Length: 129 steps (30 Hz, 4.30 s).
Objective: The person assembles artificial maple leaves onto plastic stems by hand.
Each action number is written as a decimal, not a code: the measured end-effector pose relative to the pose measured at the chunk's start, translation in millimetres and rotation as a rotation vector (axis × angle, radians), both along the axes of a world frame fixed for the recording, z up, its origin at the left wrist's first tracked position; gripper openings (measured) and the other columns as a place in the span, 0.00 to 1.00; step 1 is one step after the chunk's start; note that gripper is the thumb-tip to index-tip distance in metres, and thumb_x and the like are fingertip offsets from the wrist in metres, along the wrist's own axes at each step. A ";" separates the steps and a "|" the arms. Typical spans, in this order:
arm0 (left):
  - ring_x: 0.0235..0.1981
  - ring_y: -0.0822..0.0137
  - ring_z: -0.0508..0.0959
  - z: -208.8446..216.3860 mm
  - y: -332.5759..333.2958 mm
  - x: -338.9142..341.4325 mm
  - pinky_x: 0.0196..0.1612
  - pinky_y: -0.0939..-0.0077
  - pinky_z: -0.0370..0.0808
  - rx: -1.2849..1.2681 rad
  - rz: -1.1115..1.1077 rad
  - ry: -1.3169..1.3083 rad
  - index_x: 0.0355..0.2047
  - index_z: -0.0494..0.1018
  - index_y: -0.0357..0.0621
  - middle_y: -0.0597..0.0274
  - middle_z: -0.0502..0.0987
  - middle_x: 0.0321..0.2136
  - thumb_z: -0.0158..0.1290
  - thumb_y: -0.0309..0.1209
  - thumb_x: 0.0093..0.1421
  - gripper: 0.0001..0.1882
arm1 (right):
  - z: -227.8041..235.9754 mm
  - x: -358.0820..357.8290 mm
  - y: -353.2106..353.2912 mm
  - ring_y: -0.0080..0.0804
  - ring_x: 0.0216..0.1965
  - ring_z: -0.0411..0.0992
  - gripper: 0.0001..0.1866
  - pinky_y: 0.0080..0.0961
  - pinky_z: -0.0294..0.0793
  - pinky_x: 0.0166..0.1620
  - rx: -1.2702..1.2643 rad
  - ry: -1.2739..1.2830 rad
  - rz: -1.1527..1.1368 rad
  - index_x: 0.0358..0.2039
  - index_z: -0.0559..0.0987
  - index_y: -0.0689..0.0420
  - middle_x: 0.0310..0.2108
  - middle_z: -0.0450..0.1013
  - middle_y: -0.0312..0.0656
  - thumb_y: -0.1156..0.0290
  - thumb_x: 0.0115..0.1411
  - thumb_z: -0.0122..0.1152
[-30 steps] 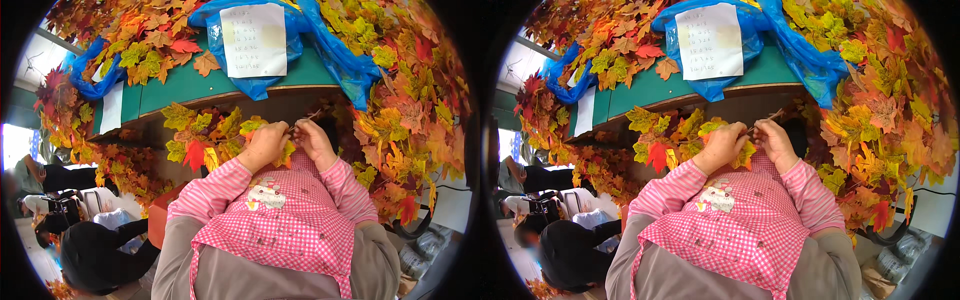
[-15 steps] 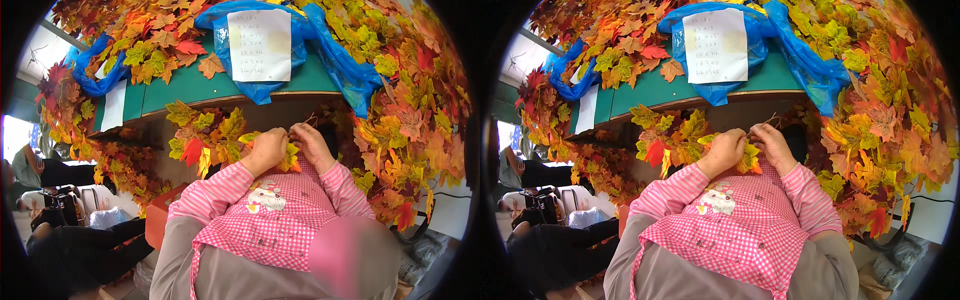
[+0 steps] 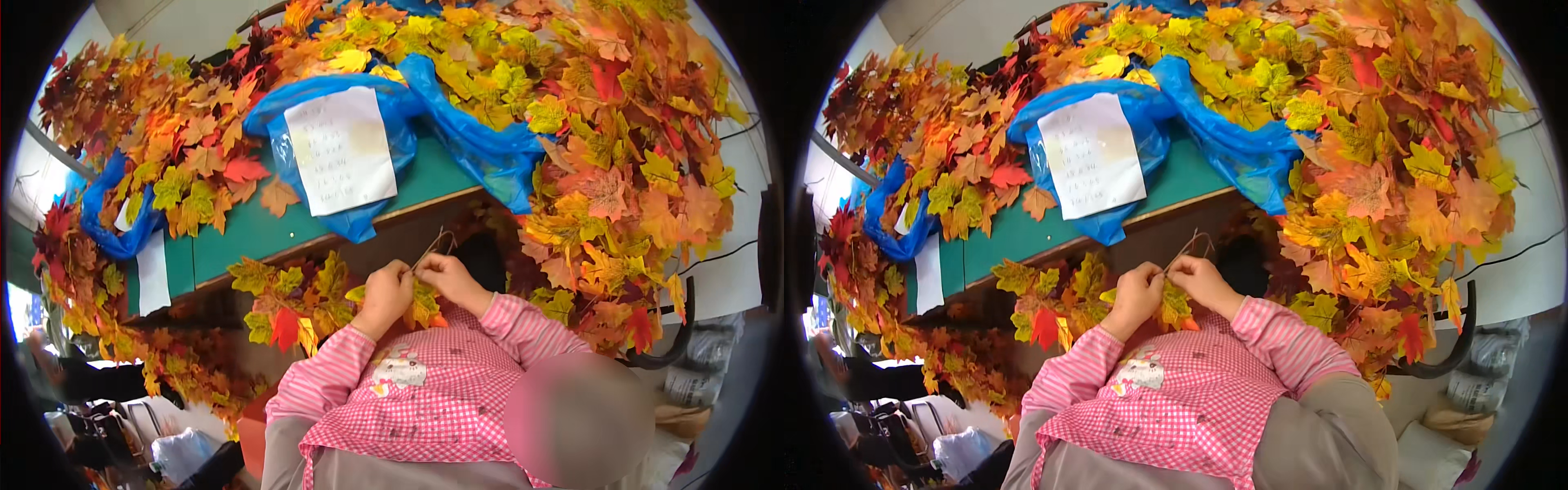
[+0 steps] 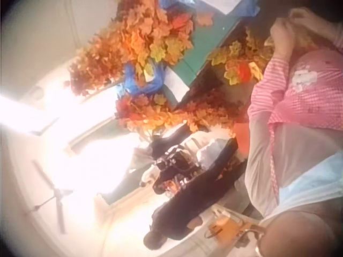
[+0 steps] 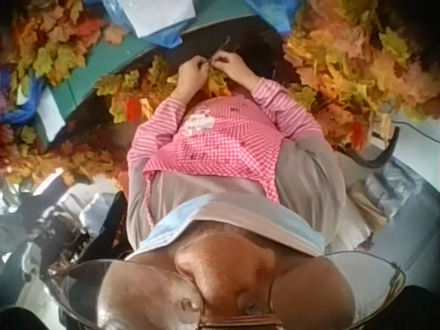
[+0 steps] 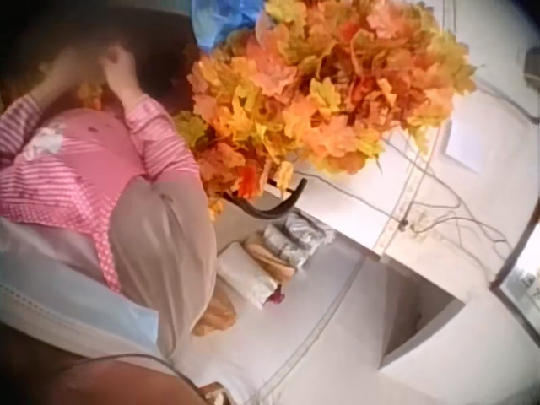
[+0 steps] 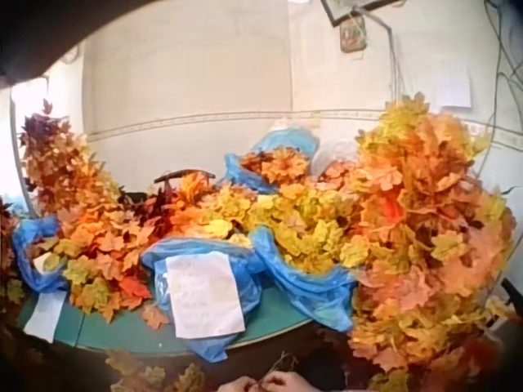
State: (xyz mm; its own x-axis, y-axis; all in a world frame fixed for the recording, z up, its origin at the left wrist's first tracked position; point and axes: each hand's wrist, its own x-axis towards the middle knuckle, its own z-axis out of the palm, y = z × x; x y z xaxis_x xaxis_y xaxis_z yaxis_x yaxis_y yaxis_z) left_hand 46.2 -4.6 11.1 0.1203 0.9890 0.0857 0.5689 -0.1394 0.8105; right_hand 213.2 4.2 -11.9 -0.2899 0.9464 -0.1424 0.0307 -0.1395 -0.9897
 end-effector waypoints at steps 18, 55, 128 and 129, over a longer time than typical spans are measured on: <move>0.31 0.46 0.79 -27.0 -6.4 -11.1 0.34 0.59 0.74 -0.103 -0.106 -0.164 0.32 0.75 0.38 0.45 0.78 0.27 0.53 0.28 0.57 0.06 | 130.9 116.3 233.7 0.45 0.35 0.77 0.12 0.37 0.75 0.39 0.695 -0.957 -0.545 0.34 0.81 0.59 0.32 0.78 0.50 0.65 0.57 0.58; 0.30 0.62 0.76 -94.6 17.0 -38.3 0.35 0.68 0.73 -0.411 -0.339 -0.399 0.32 0.73 0.38 0.53 0.77 0.27 0.53 0.31 0.58 0.08 | 217.0 -60.3 345.2 0.43 0.36 0.77 0.12 0.34 0.75 0.40 0.811 -0.916 0.159 0.35 0.81 0.59 0.33 0.79 0.46 0.67 0.57 0.55; 0.32 0.49 0.80 -75.1 -15.9 -21.6 0.34 0.61 0.75 -0.204 -0.263 0.072 0.34 0.75 0.38 0.46 0.79 0.28 0.53 0.30 0.56 0.08 | 51.3 4.1 -30.9 0.27 0.38 0.74 0.07 0.23 0.72 0.43 0.068 -0.254 0.450 0.37 0.76 0.63 0.33 0.77 0.40 0.77 0.57 0.58; 0.32 0.48 0.80 -70.5 -17.4 -19.6 0.34 0.61 0.75 -0.190 -0.218 0.079 0.34 0.75 0.39 0.45 0.79 0.28 0.53 0.30 0.56 0.08 | 52.3 4.9 -30.4 0.27 0.38 0.74 0.07 0.23 0.72 0.43 0.069 -0.249 0.449 0.37 0.76 0.63 0.33 0.77 0.40 0.77 0.57 0.58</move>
State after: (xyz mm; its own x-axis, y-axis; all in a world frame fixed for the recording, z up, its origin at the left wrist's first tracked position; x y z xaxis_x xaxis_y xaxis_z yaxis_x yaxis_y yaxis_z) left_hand 26.6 -22.0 -59.4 0.3309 0.9365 -0.1164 0.6046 -0.1157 0.7880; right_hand 218.0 -26.2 40.4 -0.6352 0.7459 -0.2004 0.3083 0.0069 -0.9513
